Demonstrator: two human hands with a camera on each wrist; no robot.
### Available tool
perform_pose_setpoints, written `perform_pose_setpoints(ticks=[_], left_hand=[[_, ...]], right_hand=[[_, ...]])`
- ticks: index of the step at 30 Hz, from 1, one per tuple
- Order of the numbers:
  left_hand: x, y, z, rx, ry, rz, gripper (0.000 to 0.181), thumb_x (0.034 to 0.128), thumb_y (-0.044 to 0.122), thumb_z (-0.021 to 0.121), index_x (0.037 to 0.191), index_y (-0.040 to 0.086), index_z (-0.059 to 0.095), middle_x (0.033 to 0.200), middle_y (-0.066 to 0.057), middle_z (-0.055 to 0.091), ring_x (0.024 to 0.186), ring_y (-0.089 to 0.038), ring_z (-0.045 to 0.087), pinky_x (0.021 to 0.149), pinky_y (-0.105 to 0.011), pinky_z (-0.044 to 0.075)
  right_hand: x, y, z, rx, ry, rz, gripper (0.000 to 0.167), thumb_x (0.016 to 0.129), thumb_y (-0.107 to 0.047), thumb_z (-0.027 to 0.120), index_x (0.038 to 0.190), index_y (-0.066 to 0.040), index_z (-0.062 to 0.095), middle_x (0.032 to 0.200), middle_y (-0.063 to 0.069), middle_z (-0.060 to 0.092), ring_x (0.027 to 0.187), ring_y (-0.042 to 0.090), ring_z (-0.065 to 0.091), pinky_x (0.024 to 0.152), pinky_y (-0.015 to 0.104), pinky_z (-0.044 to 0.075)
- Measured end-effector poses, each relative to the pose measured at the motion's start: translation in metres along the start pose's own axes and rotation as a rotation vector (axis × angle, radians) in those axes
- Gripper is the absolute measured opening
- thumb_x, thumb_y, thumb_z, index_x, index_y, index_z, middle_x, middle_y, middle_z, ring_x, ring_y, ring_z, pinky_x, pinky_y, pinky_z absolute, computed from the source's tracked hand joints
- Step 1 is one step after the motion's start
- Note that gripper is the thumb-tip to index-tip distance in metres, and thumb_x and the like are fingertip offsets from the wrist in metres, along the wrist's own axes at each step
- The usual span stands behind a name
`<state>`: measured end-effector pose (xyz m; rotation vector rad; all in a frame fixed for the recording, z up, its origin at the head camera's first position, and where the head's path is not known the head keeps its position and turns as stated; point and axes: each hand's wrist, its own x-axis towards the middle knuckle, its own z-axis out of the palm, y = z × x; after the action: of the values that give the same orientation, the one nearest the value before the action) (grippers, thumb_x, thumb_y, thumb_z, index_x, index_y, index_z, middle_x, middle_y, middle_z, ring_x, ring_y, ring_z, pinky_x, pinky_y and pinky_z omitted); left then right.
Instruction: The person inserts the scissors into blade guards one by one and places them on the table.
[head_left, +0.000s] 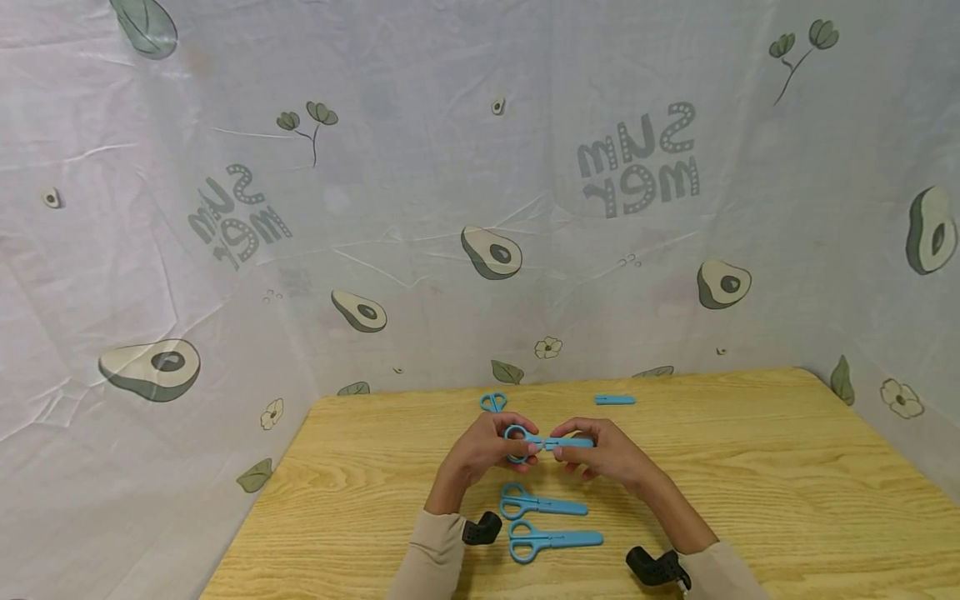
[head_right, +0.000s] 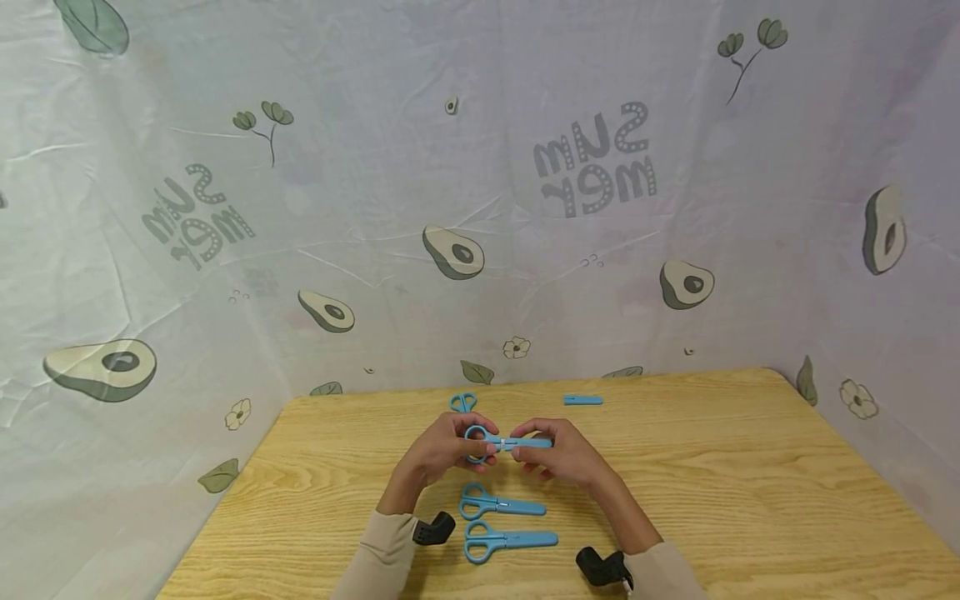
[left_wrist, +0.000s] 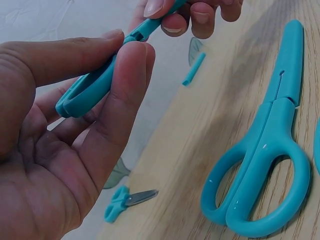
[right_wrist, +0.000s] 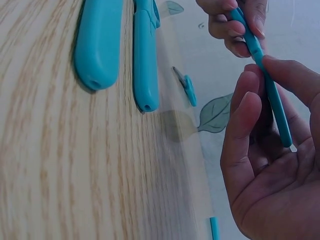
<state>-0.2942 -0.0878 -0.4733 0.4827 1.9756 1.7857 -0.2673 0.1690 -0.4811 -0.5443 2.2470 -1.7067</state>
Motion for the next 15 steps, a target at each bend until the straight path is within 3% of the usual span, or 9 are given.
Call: perform_pose_setpoints(ticks=[8, 15], left_hand=[[-0.003, -0.002, -0.004, 0.004, 0.008, -0.005, 0.038, 0.0985, -0.001, 0.075, 0.133, -0.012, 0.064, 0.085, 0.000, 0.064, 0.090, -0.025, 0.082, 0.078, -0.037, 0.068], [-0.007, -0.004, -0.011, 0.018, 0.012, -0.021, 0.040, 0.0982, -0.002, 0.075, 0.135, -0.009, 0.064, 0.087, 0.000, 0.071, 0.099, -0.035, 0.081, 0.083, -0.042, 0.068]], right_hand=[[-0.003, 0.002, -0.002, -0.004, -0.006, 0.002, 0.044, 0.106, -0.024, 0.071, 0.139, 0.005, 0.063, 0.100, 0.018, 0.078, 0.087, 0.027, 0.073, 0.067, 0.038, 0.063], [-0.008, 0.006, -0.008, 0.000, -0.018, 0.000, 0.040, 0.106, -0.021, 0.071, 0.135, 0.005, 0.064, 0.099, 0.016, 0.078, 0.085, 0.024, 0.071, 0.066, 0.035, 0.060]])
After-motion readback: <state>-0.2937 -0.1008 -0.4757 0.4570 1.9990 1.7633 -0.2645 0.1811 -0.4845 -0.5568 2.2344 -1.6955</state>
